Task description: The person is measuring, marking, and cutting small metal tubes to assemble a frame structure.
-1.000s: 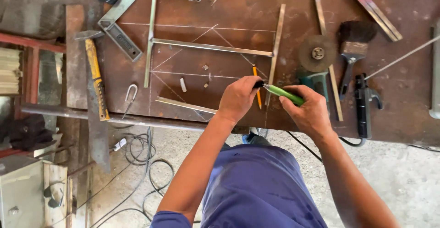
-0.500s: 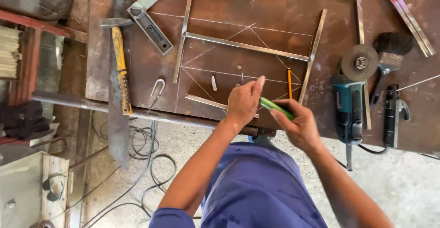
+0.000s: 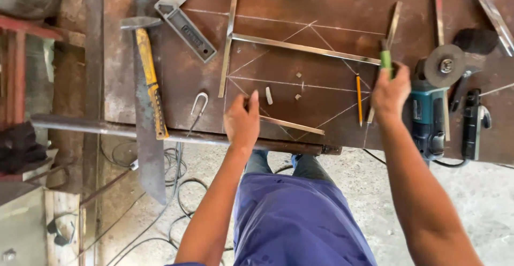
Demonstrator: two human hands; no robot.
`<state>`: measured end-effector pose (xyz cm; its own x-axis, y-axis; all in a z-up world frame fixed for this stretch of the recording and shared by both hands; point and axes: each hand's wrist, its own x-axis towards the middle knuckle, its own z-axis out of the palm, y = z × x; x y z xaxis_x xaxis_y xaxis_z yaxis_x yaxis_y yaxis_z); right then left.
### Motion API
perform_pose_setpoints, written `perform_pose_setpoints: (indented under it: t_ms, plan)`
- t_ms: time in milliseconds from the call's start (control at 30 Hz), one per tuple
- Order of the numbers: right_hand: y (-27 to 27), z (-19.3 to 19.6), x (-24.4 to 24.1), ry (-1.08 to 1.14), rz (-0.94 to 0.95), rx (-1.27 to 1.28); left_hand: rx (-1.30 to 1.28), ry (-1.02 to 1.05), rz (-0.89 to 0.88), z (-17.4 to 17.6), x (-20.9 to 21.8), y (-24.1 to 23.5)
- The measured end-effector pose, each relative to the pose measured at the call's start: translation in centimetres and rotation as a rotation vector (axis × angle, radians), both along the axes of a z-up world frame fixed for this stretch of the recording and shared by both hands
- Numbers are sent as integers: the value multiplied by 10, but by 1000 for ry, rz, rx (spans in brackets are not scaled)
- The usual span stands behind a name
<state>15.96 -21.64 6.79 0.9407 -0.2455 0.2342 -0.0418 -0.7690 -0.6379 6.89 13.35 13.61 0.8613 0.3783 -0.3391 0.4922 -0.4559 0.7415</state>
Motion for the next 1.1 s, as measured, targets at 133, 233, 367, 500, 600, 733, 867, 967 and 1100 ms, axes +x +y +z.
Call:
perform_pose_setpoints:
  t_ms: [133, 233, 367, 500, 600, 733, 867, 967, 1100]
  plan:
    - [-33, -16, 0, 7, -3, -288, 255, -17, 129, -59, -54, 7]
    - [-20, -7, -34, -34, 133, -425, 179, 160, 121, -78, -62, -19]
    - [48, 20, -100, 16, 582, -266, 35, 375, 231, -78, -42, -56]
    - [78, -6, -117, 121, 727, -353, -216, 349, 442, -52, -36, -72]
    - [84, 0, -117, -75, 728, -411, -17, 357, 353, -71, -36, -77]
    - [78, 21, -129, -72, 775, -299, 416, 206, 59, -121, -52, -65]
    - [30, 68, -132, 66, 655, -220, 157, 324, 266, -76, -39, -18]
    - [-66, 65, -149, -118, 320, -276, 237, 291, 229, -48, -34, 49]
    - [-196, -8, -147, 32, 22, -603, 426, 384, 71, -70, -13, 124]
